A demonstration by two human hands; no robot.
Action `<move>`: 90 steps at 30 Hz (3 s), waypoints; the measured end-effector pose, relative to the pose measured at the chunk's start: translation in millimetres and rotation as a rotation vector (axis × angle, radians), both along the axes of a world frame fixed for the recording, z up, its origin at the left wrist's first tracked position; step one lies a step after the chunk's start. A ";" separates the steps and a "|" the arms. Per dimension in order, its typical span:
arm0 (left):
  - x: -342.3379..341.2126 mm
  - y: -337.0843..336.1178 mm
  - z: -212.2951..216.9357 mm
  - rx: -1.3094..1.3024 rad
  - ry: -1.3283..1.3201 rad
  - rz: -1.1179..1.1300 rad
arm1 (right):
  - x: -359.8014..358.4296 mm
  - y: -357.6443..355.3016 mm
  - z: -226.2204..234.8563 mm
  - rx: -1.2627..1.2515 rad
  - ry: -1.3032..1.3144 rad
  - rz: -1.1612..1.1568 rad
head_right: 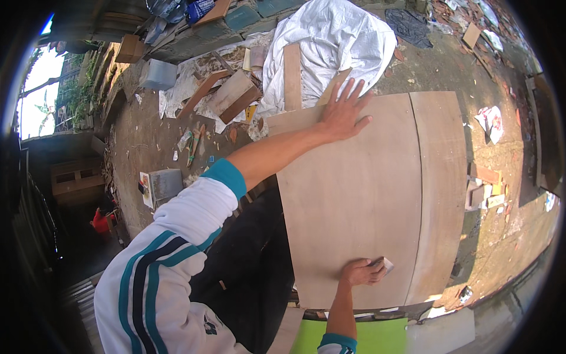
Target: The person sands a large rectangular wooden board using a sanding block. They move the block across the surface in back-and-forth motions, occasionally repositioning the board and adjusting their grip to cover different areas.
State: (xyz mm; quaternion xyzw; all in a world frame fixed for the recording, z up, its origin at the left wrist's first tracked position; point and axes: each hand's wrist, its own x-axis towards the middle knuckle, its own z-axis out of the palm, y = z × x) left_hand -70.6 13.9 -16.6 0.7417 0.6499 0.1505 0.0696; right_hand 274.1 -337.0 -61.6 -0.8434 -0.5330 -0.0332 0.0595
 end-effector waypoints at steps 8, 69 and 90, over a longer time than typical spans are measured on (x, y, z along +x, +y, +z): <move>196.3 -63.9 -28.4 -0.077 -0.069 -0.934 | -1.5 -3.9 2.2 -0.013 -0.011 0.019; 31.5 80.4 1.6 0.004 0.168 -0.485 | -9.6 9.0 22.3 0.025 0.116 0.012; 43.6 136.4 -25.0 -0.642 0.018 0.627 | -14.0 12.0 23.3 0.023 0.142 0.021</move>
